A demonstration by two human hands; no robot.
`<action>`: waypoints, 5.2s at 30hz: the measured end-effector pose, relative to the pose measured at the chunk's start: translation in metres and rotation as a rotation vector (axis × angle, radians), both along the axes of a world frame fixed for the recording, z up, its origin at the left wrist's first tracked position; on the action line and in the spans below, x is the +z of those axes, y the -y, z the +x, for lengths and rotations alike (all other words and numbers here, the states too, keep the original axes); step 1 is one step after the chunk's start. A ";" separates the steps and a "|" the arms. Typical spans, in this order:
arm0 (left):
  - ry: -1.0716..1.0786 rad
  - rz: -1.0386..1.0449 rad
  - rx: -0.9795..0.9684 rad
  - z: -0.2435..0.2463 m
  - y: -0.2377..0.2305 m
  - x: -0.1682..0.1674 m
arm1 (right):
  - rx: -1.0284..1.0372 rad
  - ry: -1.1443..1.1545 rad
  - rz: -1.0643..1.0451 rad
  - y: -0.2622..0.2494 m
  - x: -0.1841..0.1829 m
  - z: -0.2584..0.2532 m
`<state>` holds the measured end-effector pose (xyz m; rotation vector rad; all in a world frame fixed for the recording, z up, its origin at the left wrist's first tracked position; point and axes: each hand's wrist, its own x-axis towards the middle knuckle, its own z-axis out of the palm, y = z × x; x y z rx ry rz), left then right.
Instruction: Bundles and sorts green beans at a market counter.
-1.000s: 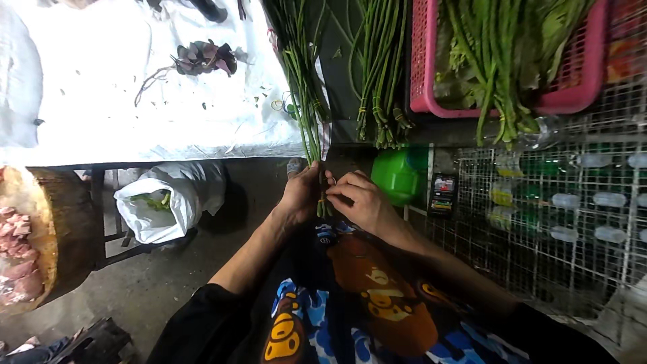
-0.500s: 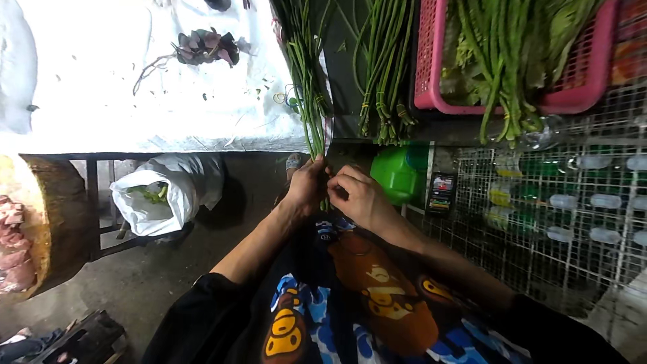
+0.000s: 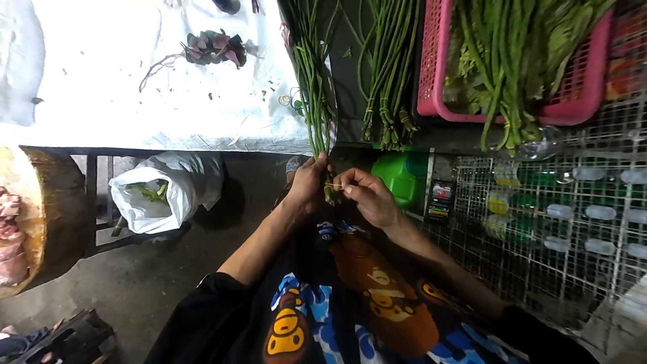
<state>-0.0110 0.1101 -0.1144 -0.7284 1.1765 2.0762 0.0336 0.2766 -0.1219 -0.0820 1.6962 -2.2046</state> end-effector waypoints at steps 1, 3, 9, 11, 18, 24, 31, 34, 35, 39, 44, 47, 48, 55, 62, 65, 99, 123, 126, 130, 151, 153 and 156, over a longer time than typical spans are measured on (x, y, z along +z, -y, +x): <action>-0.003 0.011 0.010 -0.001 0.000 0.002 | -0.012 0.066 -0.048 0.001 0.001 0.000; -0.025 -0.027 -0.018 0.001 0.001 0.014 | -0.007 0.167 -0.094 0.002 0.002 0.000; -0.222 -0.309 0.050 -0.010 -0.001 -0.007 | 0.094 0.062 0.229 0.002 0.014 -0.001; -0.269 -0.500 0.021 -0.019 -0.001 -0.012 | 0.139 -0.186 0.292 0.006 0.035 0.001; -0.154 -0.280 0.392 -0.066 0.007 0.012 | 0.229 -0.260 0.795 -0.005 0.025 -0.002; -0.316 -0.600 0.236 -0.057 0.015 -0.019 | 0.011 -0.569 0.944 -0.007 0.023 0.006; -0.067 -0.185 0.287 -0.058 0.036 -0.010 | 0.279 -0.675 0.328 -0.011 0.038 0.004; -0.072 0.033 0.287 -0.064 0.051 -0.007 | 0.378 -0.311 0.564 -0.017 0.017 -0.001; -0.077 0.074 0.279 -0.068 0.055 -0.004 | 0.429 -0.183 0.691 -0.019 0.009 -0.005; -0.098 -0.014 0.115 -0.068 0.075 0.003 | 0.410 -0.018 0.915 -0.024 -0.005 -0.014; -0.065 -0.126 -0.070 -0.053 0.093 -0.003 | 0.135 0.065 0.764 -0.026 -0.004 -0.033; -0.030 -0.067 -0.118 -0.045 0.106 -0.011 | 0.004 0.133 0.311 -0.012 0.000 -0.036; -0.032 -0.030 -0.133 -0.045 0.111 -0.014 | 0.003 0.172 0.120 -0.005 0.003 -0.036; 0.036 0.083 -0.215 -0.041 0.134 -0.031 | 0.003 0.375 0.300 0.081 0.007 -0.048; 0.089 0.052 -0.318 -0.040 0.148 -0.048 | -0.245 0.518 0.356 0.141 -0.040 -0.070; 0.063 0.066 -0.326 -0.041 0.163 -0.054 | -0.315 0.498 0.363 0.149 -0.036 -0.069; -0.054 -0.075 -0.562 -0.074 0.204 -0.066 | -0.385 0.641 0.321 0.194 -0.034 -0.083; 0.142 0.095 -0.485 -0.073 0.212 -0.068 | -0.459 0.493 0.650 0.218 -0.026 -0.083; 0.169 0.177 -0.473 -0.069 0.208 -0.072 | -0.510 0.431 0.813 0.218 -0.025 -0.081; 0.148 0.313 -0.481 -0.063 0.205 -0.077 | -0.414 0.375 1.009 0.218 -0.020 -0.078; 0.026 0.185 -0.471 -0.059 0.181 -0.065 | 0.048 0.461 1.034 0.190 0.043 -0.113; 0.047 0.097 -0.453 -0.059 0.172 -0.065 | -0.007 0.409 0.933 0.178 0.059 -0.114; 0.077 -0.010 -0.424 -0.058 0.168 -0.067 | -0.077 0.388 0.649 0.150 0.081 -0.121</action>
